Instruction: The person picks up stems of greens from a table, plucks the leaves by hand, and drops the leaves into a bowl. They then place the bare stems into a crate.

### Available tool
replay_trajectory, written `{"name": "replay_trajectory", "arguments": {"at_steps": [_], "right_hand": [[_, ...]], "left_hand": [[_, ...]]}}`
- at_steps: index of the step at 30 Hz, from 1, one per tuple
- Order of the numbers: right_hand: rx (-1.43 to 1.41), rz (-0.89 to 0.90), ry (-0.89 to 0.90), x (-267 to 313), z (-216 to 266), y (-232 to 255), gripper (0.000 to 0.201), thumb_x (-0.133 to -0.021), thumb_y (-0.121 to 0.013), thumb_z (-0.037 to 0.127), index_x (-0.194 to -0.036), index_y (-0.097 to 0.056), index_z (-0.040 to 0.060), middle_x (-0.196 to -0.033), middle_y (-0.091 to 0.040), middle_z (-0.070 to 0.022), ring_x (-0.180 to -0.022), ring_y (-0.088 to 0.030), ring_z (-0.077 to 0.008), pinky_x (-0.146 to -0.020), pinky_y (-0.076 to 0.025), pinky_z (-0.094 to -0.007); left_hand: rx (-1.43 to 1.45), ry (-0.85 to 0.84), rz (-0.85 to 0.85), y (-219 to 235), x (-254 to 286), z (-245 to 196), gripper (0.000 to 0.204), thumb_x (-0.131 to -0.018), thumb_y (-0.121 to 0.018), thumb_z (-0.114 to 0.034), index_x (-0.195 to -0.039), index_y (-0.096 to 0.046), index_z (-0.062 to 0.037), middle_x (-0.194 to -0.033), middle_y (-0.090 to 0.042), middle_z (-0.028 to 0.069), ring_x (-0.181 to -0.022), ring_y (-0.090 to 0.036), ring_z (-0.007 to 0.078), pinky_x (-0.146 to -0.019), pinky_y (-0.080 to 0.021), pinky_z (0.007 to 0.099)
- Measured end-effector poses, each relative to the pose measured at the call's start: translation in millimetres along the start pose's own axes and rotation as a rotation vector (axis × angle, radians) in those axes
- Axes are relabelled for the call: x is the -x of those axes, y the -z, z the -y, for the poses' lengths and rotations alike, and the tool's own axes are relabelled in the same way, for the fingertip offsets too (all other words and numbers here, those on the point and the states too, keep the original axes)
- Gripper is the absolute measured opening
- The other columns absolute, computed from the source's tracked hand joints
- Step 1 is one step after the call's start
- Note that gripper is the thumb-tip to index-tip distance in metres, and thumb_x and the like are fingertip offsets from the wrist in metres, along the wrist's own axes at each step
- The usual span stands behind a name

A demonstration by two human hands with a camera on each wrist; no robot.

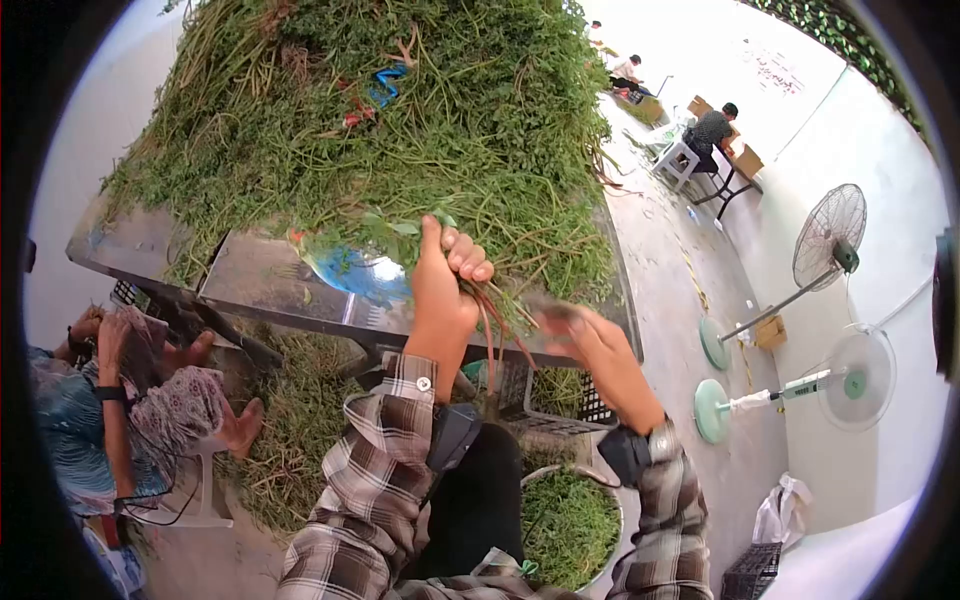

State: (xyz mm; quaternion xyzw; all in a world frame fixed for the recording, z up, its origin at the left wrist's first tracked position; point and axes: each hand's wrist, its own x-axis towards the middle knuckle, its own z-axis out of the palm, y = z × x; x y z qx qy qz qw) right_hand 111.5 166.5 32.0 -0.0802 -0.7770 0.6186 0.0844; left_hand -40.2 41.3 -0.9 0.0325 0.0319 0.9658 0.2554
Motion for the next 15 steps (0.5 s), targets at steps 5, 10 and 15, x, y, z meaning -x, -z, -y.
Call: {"name": "replay_trajectory", "arguments": {"at_steps": [5,10,15], "right_hand": [[0.058,0.201,0.013,-57,7,-32,0.035,-0.092,-0.047,0.029,-0.100,-0.055,-0.0044,-0.085,-0.055,-0.0040,-0.080,-0.052,-0.0122,-0.068,-0.045,-0.0263],[0.005,0.297,-0.185,-64,18,-56,0.023,-0.089,-0.051,0.021,-0.089,-0.052,-0.0016,-0.068,-0.051,-0.0030,-0.059,-0.049,-0.0095,-0.054,-0.043,-0.0235],[-0.075,0.314,-0.190,-64,11,-51,0.018,-0.089,-0.049,0.018,-0.079,-0.049,0.0031,-0.061,-0.048,-0.0011,-0.051,-0.049,-0.0087,-0.045,-0.042,-0.0224]], "left_hand": [[-0.083,-0.017,-0.076,-9,1,-8,0.038,-0.096,-0.038,-0.038,-0.068,-0.035,-0.0126,-0.052,-0.026,-0.0046,-0.045,-0.028,0.0077,-0.044,-0.030,0.0223],[-0.186,-0.099,-0.101,-4,-1,-11,0.028,-0.090,-0.052,-0.035,-0.078,-0.042,-0.0125,-0.064,-0.038,-0.0021,-0.056,-0.040,0.0109,-0.053,-0.038,0.0263],[-0.153,-0.078,-0.120,-4,-4,-18,0.024,-0.090,-0.054,-0.030,-0.080,-0.043,-0.0116,-0.064,-0.040,-0.0017,-0.058,-0.041,0.0112,-0.053,-0.040,0.0265]]}}
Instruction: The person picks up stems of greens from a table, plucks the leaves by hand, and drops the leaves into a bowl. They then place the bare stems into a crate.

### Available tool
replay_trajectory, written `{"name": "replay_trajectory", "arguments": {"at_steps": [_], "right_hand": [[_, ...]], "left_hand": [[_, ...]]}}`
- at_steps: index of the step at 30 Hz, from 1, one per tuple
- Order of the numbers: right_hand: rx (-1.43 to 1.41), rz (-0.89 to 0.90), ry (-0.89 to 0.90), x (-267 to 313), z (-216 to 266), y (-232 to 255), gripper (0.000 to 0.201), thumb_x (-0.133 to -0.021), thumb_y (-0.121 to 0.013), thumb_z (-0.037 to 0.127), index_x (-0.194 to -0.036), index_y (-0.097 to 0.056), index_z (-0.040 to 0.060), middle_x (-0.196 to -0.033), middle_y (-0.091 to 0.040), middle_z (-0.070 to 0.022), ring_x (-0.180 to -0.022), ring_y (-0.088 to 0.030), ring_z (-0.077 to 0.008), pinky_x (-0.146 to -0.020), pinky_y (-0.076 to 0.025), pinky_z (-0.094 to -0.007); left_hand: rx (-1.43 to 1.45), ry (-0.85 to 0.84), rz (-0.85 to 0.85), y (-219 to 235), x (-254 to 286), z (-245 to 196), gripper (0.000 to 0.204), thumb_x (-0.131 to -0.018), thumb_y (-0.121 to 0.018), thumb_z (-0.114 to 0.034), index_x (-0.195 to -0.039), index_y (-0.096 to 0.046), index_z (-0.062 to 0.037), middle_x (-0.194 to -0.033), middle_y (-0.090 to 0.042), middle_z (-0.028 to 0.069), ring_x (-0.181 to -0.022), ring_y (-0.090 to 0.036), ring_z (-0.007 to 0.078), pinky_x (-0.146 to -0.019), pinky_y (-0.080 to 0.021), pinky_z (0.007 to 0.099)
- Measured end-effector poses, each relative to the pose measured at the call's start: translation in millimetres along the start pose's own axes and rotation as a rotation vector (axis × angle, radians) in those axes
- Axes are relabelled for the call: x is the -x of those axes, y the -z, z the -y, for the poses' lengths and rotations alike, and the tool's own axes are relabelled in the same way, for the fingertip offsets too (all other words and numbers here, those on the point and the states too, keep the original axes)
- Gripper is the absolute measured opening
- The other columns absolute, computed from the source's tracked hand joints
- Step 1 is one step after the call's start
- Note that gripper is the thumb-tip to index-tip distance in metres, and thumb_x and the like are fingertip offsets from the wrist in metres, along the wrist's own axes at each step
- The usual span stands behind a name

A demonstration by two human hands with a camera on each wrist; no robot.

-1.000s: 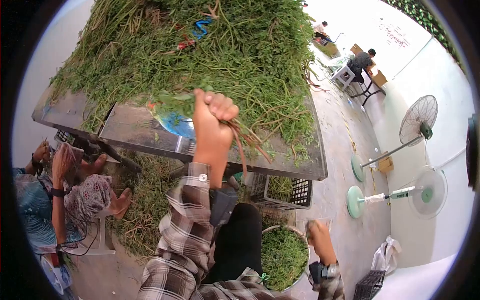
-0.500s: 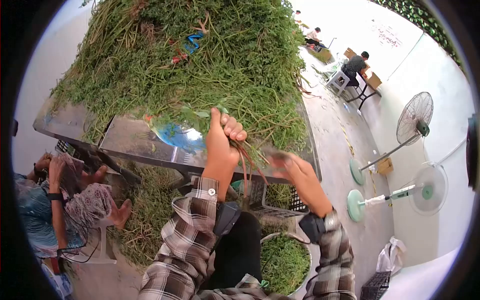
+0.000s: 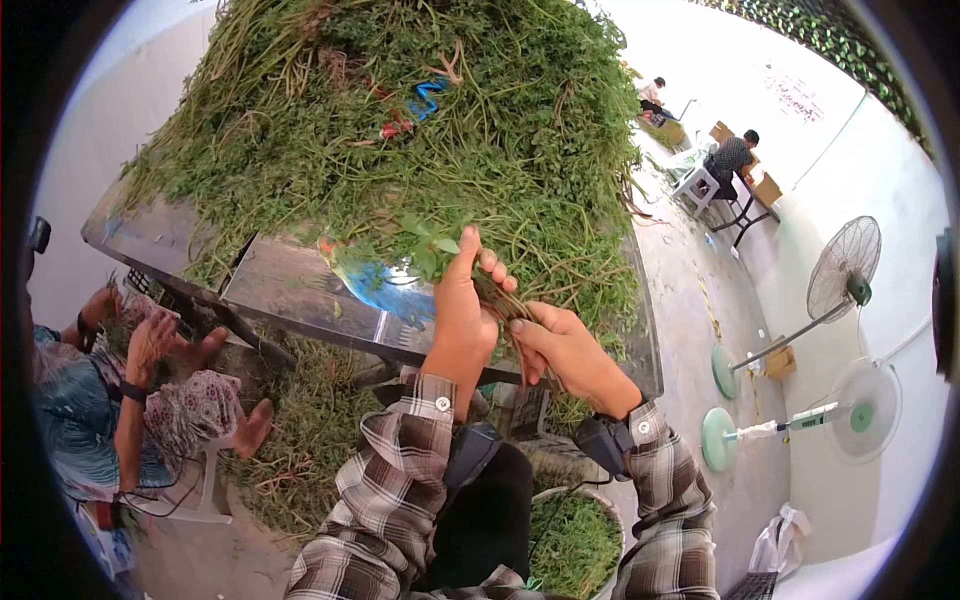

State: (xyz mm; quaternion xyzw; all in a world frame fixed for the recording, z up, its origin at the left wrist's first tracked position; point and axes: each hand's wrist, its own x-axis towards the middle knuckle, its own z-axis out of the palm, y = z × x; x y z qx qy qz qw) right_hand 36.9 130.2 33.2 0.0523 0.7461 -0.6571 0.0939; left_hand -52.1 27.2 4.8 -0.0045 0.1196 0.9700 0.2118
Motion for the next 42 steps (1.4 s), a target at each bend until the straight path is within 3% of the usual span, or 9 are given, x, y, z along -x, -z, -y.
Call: {"name": "replay_trajectory", "arguments": {"at_steps": [10,18,21,23,27,30,32,36,42], "right_hand": [[-0.006,-0.083,-0.010,5,11,-7,0.014,-0.089,-0.048,0.015,-0.096,-0.050,0.0025,-0.065,-0.049,-0.0011,-0.047,-0.042,-0.0058,-0.039,-0.031,-0.0189],[-0.255,-0.114,-0.015,-16,10,0,0.011,-0.090,-0.048,0.015,-0.093,-0.050,0.0047,-0.066,-0.046,0.0008,-0.044,-0.033,-0.0028,-0.035,-0.023,-0.0184],[0.007,-0.112,-0.030,-20,11,-3,0.018,-0.086,-0.052,0.014,-0.095,-0.053,-0.0015,-0.074,-0.053,-0.0036,-0.053,-0.045,-0.0082,-0.045,-0.035,-0.0231],[0.457,-0.160,0.347,-24,-1,-5,0.023,-0.085,-0.054,0.015,-0.096,-0.053,-0.0056,-0.081,-0.056,-0.0082,-0.068,-0.053,-0.0140,-0.061,-0.044,-0.0282],[0.492,-0.138,0.342,-27,-2,-6,0.029,-0.085,-0.053,0.013,-0.105,-0.049,-0.0070,-0.087,-0.058,-0.0117,-0.080,-0.055,-0.0180,-0.075,-0.044,-0.0314],[0.408,-0.230,0.375,-29,-2,-7,0.027,-0.086,-0.051,0.012,-0.108,-0.050,-0.0040,-0.083,-0.057,-0.0089,-0.073,-0.053,-0.0149,-0.066,-0.044,-0.0289],[0.203,-0.194,0.232,-30,-2,-3,0.025,-0.091,-0.047,0.016,-0.111,-0.049,0.0019,-0.075,-0.051,-0.0010,-0.058,-0.045,-0.0066,-0.050,-0.036,-0.0207],[-0.049,-0.201,0.076,-25,10,-2,0.023,-0.091,-0.047,0.017,-0.109,-0.050,0.0030,-0.076,-0.051,0.0001,-0.057,-0.043,-0.0049,-0.049,-0.034,-0.0199],[-0.134,-0.081,-0.028,-18,0,-8,0.018,-0.092,-0.044,0.018,-0.103,-0.049,0.0041,-0.068,-0.048,0.0006,-0.051,-0.042,-0.0050,-0.041,-0.030,-0.0195]], "left_hand": [[-0.062,0.089,-0.005,4,0,9,0.025,-0.088,-0.057,-0.030,-0.080,-0.049,-0.0085,-0.071,-0.051,0.0015,-0.065,-0.053,0.0155,-0.059,-0.047,0.0285],[-0.063,0.093,0.001,9,-3,12,0.026,-0.091,-0.051,-0.029,-0.101,-0.052,-0.0043,-0.088,-0.059,0.0070,-0.080,-0.059,0.0183,-0.071,-0.052,0.0335],[-0.131,0.036,-0.040,10,-3,12,0.028,-0.093,-0.047,-0.029,-0.103,-0.052,-0.0036,-0.088,-0.059,0.0075,-0.080,-0.059,0.0189,-0.071,-0.052,0.0330],[-0.217,0.009,-0.042,8,-1,11,0.029,-0.094,-0.044,-0.029,-0.104,-0.052,-0.0033,-0.088,-0.059,0.0075,-0.081,-0.059,0.0185,-0.072,-0.051,0.0321],[-0.206,-0.010,-0.003,8,-1,10,0.031,-0.095,-0.042,-0.031,-0.105,-0.052,-0.0030,-0.088,-0.059,0.0063,-0.080,-0.059,0.0173,-0.072,-0.050,0.0307],[-0.143,-0.011,-0.029,0,3,6,0.035,-0.095,-0.042,-0.034,-0.107,-0.051,-0.0029,-0.088,-0.060,0.0058,-0.079,-0.058,0.0160,-0.072,-0.050,0.0307],[-0.257,0.099,0.071,6,3,0,0.037,-0.094,-0.043,-0.037,-0.107,-0.052,-0.0032,-0.090,-0.061,0.0059,-0.081,-0.058,0.0156,-0.073,-0.049,0.0316],[-0.252,0.135,0.181,12,-4,1,0.036,-0.093,-0.045,-0.037,-0.103,-0.054,-0.0046,-0.090,-0.061,0.0060,-0.080,-0.058,0.0146,-0.073,-0.050,0.0316],[-0.026,0.063,-0.032,6,-3,-9,0.029,-0.092,-0.048,-0.030,-0.105,-0.051,-0.0044,-0.086,-0.059,0.0045,-0.071,-0.055,0.0133,-0.068,-0.051,0.0298]]}}
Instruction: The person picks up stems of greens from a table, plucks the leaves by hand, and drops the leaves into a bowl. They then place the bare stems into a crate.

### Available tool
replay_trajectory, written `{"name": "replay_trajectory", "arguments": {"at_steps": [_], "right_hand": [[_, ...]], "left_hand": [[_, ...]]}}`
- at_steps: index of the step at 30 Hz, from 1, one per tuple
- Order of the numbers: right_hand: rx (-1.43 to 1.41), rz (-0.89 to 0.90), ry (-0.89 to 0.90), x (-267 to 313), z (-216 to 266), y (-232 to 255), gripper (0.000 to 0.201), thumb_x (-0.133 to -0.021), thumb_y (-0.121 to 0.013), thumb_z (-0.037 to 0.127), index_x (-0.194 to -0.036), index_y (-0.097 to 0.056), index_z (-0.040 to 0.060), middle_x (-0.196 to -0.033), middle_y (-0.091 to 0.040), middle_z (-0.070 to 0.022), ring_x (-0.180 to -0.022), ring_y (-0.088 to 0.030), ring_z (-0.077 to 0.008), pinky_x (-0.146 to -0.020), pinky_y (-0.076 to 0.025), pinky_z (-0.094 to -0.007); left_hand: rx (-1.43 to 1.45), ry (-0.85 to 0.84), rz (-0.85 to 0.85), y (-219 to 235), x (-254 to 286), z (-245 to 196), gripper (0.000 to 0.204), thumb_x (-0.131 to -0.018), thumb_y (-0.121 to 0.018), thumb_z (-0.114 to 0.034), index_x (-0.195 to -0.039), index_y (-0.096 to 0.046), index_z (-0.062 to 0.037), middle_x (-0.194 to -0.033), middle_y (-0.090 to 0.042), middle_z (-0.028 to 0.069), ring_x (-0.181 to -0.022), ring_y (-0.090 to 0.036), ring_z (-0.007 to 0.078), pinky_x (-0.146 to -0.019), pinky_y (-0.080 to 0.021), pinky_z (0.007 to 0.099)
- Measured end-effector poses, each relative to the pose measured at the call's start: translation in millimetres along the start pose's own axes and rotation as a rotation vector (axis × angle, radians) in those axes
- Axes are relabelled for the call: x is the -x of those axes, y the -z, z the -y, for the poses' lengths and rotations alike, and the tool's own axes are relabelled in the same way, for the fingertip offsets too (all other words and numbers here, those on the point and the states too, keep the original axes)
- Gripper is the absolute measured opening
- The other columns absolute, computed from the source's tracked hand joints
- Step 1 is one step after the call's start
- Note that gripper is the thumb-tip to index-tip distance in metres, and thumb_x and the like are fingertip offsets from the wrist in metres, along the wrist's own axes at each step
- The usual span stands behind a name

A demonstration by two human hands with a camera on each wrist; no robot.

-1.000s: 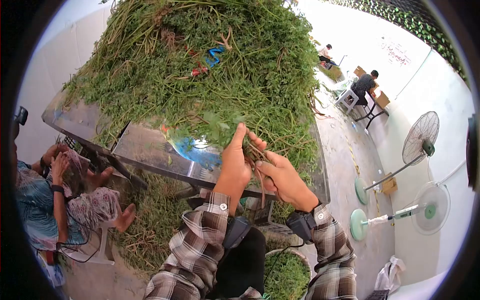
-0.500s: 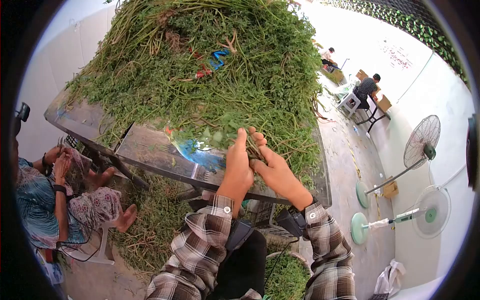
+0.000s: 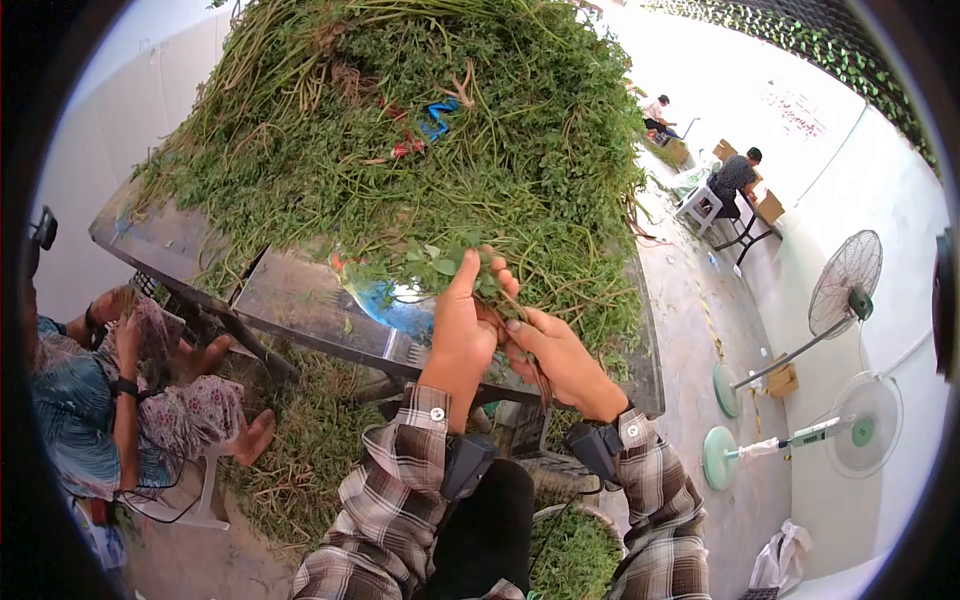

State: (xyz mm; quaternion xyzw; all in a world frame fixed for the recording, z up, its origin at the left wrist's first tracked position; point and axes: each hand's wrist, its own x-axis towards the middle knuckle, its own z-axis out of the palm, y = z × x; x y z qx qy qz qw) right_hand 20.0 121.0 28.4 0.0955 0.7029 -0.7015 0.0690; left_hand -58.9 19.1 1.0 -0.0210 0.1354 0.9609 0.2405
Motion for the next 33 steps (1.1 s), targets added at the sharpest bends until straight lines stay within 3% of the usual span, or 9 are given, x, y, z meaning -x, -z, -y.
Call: {"name": "replay_trajectory", "arguments": {"at_steps": [2,8,15,19,21,25,27,32,33], "right_hand": [[-0.044,0.096,-0.027,2,-2,2,0.021,-0.092,-0.045,0.017,-0.106,-0.049,0.0026,-0.071,-0.051,-0.0011,-0.053,-0.046,-0.0064,-0.042,-0.032,-0.0195],[-0.122,0.068,-0.005,2,7,2,0.018,-0.092,-0.046,0.019,-0.100,-0.050,0.0031,-0.075,-0.054,-0.0035,-0.056,-0.051,-0.0093,-0.043,-0.034,-0.0196],[-0.211,0.125,-0.109,-1,7,14,0.017,-0.094,-0.046,0.021,-0.093,-0.051,0.0053,-0.062,-0.035,0.0075,-0.047,-0.027,-0.0021,-0.040,-0.019,-0.0184],[-0.104,0.064,-0.113,0,2,7,0.018,-0.094,-0.045,0.021,-0.091,-0.053,0.0052,-0.060,-0.038,0.0081,-0.048,-0.031,-0.0027,-0.042,-0.023,-0.0190],[0.401,0.046,0.290,-4,-8,7,0.019,-0.090,-0.049,0.020,-0.085,-0.053,0.0015,-0.064,-0.051,-0.0005,-0.049,-0.045,-0.0138,-0.046,-0.036,-0.0286],[0.611,0.020,0.395,4,0,5,0.020,-0.087,-0.050,0.017,-0.086,-0.054,-0.0019,-0.067,-0.058,-0.0115,-0.054,-0.055,-0.0270,-0.053,-0.042,-0.0377],[0.976,-0.039,0.480,7,3,5,0.017,-0.084,-0.049,0.014,-0.087,-0.055,-0.0015,-0.068,-0.058,-0.0184,-0.061,-0.058,-0.0352,-0.055,-0.044,-0.0428],[1.453,-0.070,0.557,12,-13,14,0.011,-0.078,-0.052,0.011,-0.081,-0.056,0.0016,-0.065,-0.058,-0.0151,-0.061,-0.058,-0.0332,-0.054,-0.046,-0.0421],[1.563,-0.061,0.591,15,-13,14,0.008,-0.077,-0.053,0.012,-0.076,-0.056,0.0039,-0.065,-0.058,-0.0134,-0.060,-0.058,-0.0313,-0.054,-0.046,-0.0404]], "left_hand": [[0.005,-0.060,0.092,11,-5,4,0.025,-0.093,-0.047,-0.025,-0.106,-0.050,-0.0039,-0.082,-0.056,0.0024,-0.071,-0.055,0.0131,-0.066,-0.051,0.0288],[-0.155,-0.054,0.095,8,-5,12,0.019,-0.093,-0.047,-0.018,-0.106,-0.051,-0.0045,-0.079,-0.054,0.0008,-0.069,-0.053,0.0119,-0.059,-0.046,0.0254],[-0.326,-0.157,0.097,-10,8,13,0.018,-0.092,-0.048,-0.018,-0.097,-0.055,-0.0026,-0.071,-0.051,0.0000,-0.062,-0.051,0.0109,-0.052,-0.041,0.0229],[-0.196,-0.097,0.127,-8,8,11,0.019,-0.092,-0.050,-0.023,-0.090,-0.053,-0.0039,-0.064,-0.044,-0.0025,-0.053,-0.039,0.0077,-0.048,-0.033,0.0218],[-0.264,-0.113,0.134,-3,6,13,0.020,-0.092,-0.050,-0.024,-0.089,-0.052,-0.0044,-0.062,-0.041,-0.0035,-0.051,-0.036,0.0071,-0.047,-0.031,0.0218],[-0.455,-0.141,0.200,0,8,14,0.021,-0.091,-0.051,-0.025,-0.087,-0.052,-0.0047,-0.063,-0.043,-0.0049,-0.049,-0.031,0.0048,-0.045,-0.028,0.0216],[-0.543,-0.129,0.140,-3,10,15,0.020,-0.091,-0.050,-0.024,-0.088,-0.052,-0.0042,-0.065,-0.045,-0.0045,-0.050,-0.034,0.0048,-0.046,-0.028,0.0211],[-0.929,-0.275,0.096,2,13,28,0.021,-0.092,-0.049,-0.024,-0.091,-0.054,-0.0034,-0.073,-0.053,-0.0019,-0.057,-0.044,0.0058,-0.049,-0.033,0.0220],[-1.079,-0.264,0.170,4,11,26,0.021,-0.090,-0.051,-0.023,-0.091,-0.055,-0.0018,-0.075,-0.057,0.0027,-0.060,-0.049,0.0112,-0.051,-0.037,0.0263]]}}
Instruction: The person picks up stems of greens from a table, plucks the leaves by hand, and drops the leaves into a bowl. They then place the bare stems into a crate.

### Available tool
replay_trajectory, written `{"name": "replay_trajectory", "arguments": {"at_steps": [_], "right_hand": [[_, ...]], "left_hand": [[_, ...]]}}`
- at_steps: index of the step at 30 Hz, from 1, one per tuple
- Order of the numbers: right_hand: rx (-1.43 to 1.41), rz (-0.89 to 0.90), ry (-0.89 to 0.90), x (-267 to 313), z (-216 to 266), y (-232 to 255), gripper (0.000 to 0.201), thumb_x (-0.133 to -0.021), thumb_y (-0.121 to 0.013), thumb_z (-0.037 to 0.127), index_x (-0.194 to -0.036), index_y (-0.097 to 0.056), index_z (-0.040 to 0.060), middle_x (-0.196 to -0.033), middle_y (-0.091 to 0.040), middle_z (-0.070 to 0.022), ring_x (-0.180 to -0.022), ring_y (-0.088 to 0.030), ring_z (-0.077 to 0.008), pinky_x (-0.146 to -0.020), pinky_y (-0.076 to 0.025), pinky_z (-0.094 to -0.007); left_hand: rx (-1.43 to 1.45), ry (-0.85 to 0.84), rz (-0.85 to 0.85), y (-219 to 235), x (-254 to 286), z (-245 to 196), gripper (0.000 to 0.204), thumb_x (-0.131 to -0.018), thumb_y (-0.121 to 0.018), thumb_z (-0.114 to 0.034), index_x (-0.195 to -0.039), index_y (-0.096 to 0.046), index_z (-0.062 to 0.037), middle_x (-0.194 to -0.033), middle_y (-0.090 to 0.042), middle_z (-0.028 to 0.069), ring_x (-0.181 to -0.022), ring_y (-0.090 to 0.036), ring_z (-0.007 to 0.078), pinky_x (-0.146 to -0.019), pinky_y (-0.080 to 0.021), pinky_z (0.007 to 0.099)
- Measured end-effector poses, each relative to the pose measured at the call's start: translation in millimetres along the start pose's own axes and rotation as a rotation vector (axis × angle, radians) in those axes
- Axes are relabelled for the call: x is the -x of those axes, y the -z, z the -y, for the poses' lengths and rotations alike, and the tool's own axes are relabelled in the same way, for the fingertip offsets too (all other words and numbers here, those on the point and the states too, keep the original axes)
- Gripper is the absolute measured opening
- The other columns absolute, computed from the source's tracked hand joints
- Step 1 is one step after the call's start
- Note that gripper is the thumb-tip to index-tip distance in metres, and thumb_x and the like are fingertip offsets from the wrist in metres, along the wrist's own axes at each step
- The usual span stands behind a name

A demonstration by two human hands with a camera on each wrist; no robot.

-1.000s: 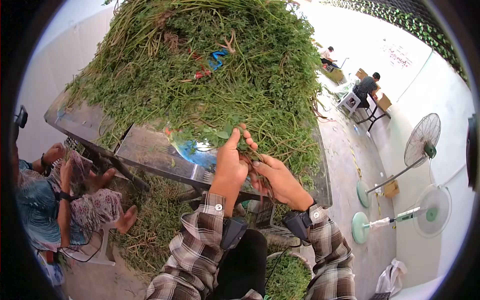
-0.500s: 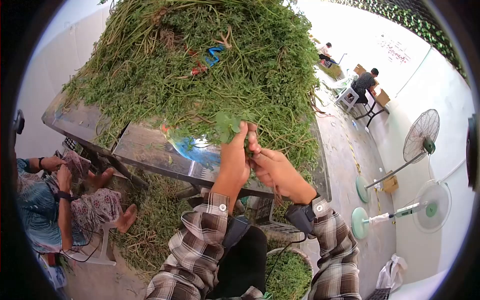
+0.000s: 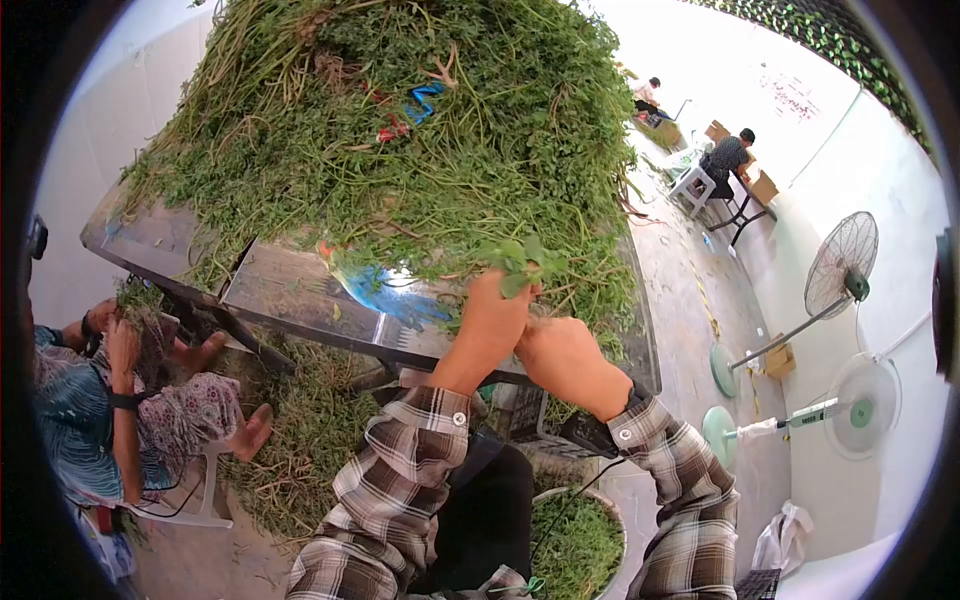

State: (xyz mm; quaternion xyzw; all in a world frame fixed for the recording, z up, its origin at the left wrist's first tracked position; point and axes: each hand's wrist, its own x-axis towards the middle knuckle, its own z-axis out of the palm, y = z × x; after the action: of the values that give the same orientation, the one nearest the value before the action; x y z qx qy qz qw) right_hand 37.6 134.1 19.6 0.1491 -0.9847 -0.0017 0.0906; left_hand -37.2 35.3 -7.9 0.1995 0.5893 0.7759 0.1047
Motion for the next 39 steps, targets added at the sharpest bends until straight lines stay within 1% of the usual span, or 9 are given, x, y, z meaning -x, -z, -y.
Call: {"name": "replay_trajectory", "arguments": {"at_steps": [4,7,9,12,14,18,25,30,39], "right_hand": [[0.148,0.203,0.072,16,-7,-2,0.007,-0.072,-0.055,0.011,-0.077,-0.057,0.0066,-0.069,-0.058,-0.0110,-0.061,-0.058,-0.0303,-0.054,-0.047,-0.0402],[0.087,0.186,0.143,27,-1,-4,0.007,-0.070,-0.055,0.009,-0.076,-0.056,0.0067,-0.070,-0.057,-0.0109,-0.061,-0.058,-0.0293,-0.052,-0.046,-0.0393],[0.010,-0.056,-0.031,28,-9,1,0.008,-0.073,-0.056,0.012,-0.077,-0.054,0.0047,-0.067,-0.054,-0.0117,-0.060,-0.057,-0.0285,-0.051,-0.044,-0.0392],[-0.343,-0.253,-0.129,41,-43,16,0.014,-0.083,-0.054,0.015,-0.079,-0.049,0.0033,-0.063,-0.051,-0.0080,-0.051,-0.051,-0.0223,-0.044,-0.042,-0.0335],[-1.547,-0.248,-0.703,60,-47,23,0.017,-0.091,-0.047,0.022,-0.088,-0.047,0.0050,-0.063,-0.041,0.0011,-0.050,-0.038,-0.0101,-0.041,-0.032,-0.0232],[-2.033,-0.477,-0.727,111,-56,6,0.017,-0.094,-0.043,0.021,-0.089,-0.046,0.0056,-0.066,-0.041,0.0011,-0.052,-0.037,-0.0073,-0.041,-0.031,-0.0210],[-2.313,-0.977,-0.875,212,-42,-32,0.022,-0.094,-0.042,0.025,-0.096,-0.047,0.0042,-0.070,-0.045,-0.0019,-0.060,-0.046,-0.0131,-0.050,-0.041,-0.0236],[-2.452,-1.237,-0.705,286,-28,-71,0.036,-0.096,-0.036,0.027,-0.114,-0.049,-0.0027,-0.100,-0.061,-0.0154,-0.090,-0.060,-0.0249,-0.080,-0.053,-0.0376],[-2.482,-1.569,-0.863,352,11,-109,0.036,-0.096,-0.037,0.028,-0.113,-0.049,-0.0015,-0.099,-0.059,-0.0137,-0.089,-0.060,-0.0249,-0.082,-0.053,-0.0389]], "left_hand": [[-0.549,-0.263,0.223,-6,2,7,0.019,-0.084,-0.055,-0.015,-0.090,-0.059,0.0026,-0.086,-0.062,0.0175,-0.072,-0.059,0.0277,-0.064,-0.044,0.0382],[-0.583,-0.255,0.127,-14,5,5,0.016,-0.072,-0.054,-0.005,-0.085,-0.061,0.0028,-0.076,-0.060,0.0253,-0.078,-0.060,0.0374,-0.067,-0.045,0.0411],[-0.380,-0.283,-0.039,-9,7,-5,0.019,-0.076,-0.057,-0.012,-0.087,-0.060,0.0031,-0.075,-0.061,0.0238,-0.074,-0.060,0.0363,-0.068,-0.045,0.0403],[-0.232,-0.192,-0.219,5,-15,23,0.021,-0.084,-0.060,-0.025,-0.090,-0.058,-0.0054,-0.076,-0.060,0.0039,-0.054,-0.050,0.0141,-0.048,-0.038,0.0308],[0.086,0.017,-0.211,3,-13,14,0.021,-0.086,-0.060,-0.028,-0.088,-0.055,-0.0079,-0.070,-0.055,-0.0023,-0.047,-0.038,0.0043,-0.040,-0.027,0.0218],[0.437,0.159,-0.096,10,-10,-10,0.024,-0.089,-0.056,-0.028,-0.087,-0.051,-0.0049,-0.061,-0.041,-0.0059,-0.046,-0.032,0.0026,-0.039,-0.022,0.0191],[0.663,0.214,0.027,18,-18,-2,0.020,-0.092,-0.051,-0.023,-0.088,-0.050,-0.0034,-0.059,-0.035,-0.0046,-0.047,-0.028,0.0047,-0.040,-0.023,0.0199],[0.719,0.229,0.103,24,-27,2,0.020,-0.094,-0.046,-0.020,-0.087,-0.048,-0.0021,-0.059,-0.033,-0.0035,-0.047,-0.028,0.0057,-0.040,-0.023,0.0206],[0.700,0.221,0.196,32,-39,13,0.020,-0.096,-0.040,-0.017,-0.086,-0.045,-0.0008,-0.060,-0.032,-0.0007,-0.047,-0.027,0.0077,-0.041,-0.026,0.0230]]}}
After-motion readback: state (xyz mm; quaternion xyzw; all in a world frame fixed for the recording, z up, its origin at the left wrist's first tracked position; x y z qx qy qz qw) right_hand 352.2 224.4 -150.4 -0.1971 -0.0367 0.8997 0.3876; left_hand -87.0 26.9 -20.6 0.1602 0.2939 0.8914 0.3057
